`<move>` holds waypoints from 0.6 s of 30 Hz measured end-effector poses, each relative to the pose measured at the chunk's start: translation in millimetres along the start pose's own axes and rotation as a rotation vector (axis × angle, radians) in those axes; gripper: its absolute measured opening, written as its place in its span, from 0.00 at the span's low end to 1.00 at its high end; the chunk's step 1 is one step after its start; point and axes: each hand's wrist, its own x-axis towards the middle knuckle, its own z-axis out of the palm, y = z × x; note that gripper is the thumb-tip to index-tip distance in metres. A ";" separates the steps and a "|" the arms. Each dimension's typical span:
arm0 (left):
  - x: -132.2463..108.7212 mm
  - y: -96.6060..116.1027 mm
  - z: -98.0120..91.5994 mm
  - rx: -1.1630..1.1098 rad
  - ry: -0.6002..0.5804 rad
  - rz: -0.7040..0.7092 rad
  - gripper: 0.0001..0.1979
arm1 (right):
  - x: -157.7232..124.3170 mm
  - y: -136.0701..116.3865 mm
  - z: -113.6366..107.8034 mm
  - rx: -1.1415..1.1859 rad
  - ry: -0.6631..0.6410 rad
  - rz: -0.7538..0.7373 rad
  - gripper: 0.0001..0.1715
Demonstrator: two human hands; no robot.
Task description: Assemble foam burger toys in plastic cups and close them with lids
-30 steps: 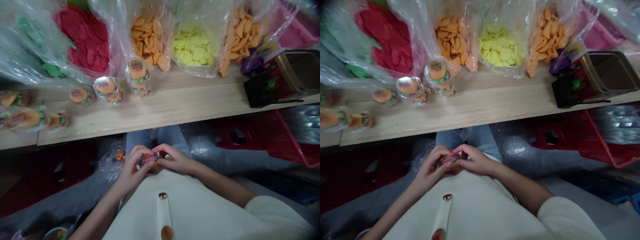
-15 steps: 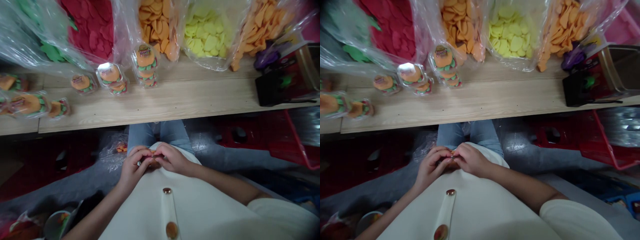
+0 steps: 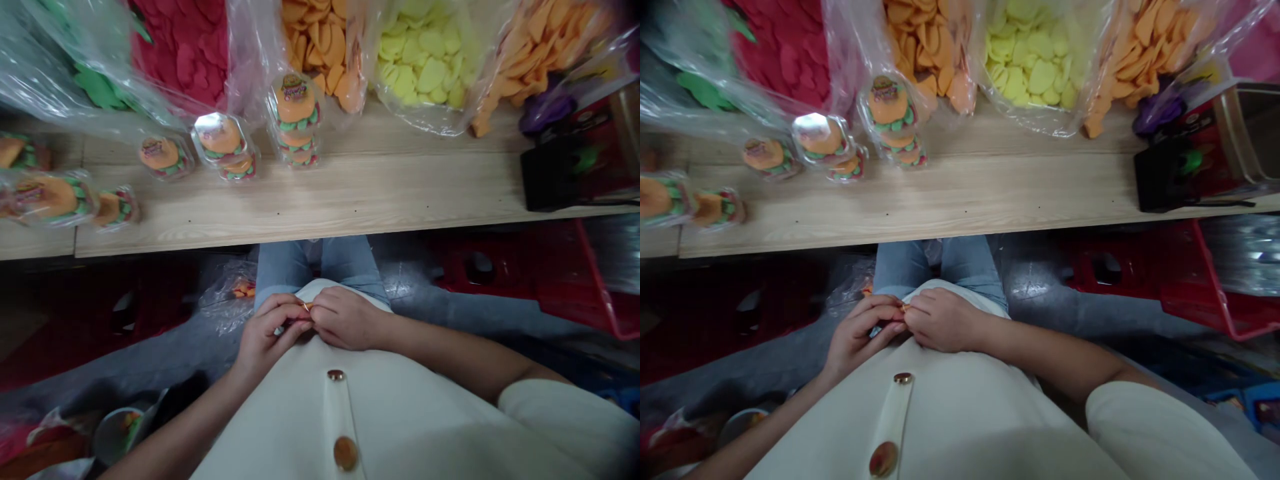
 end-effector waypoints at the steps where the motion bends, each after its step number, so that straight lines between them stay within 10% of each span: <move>1: -0.6 0.7 0.8 0.001 0.006 0.005 0.06 | -1.3 -0.2 1.7 0.006 0.008 -0.003 0.09; 18: 9.1 -16.1 -16.9 -0.188 -0.174 -0.004 0.13 | 4.0 8.5 -6.8 0.299 0.092 0.108 0.11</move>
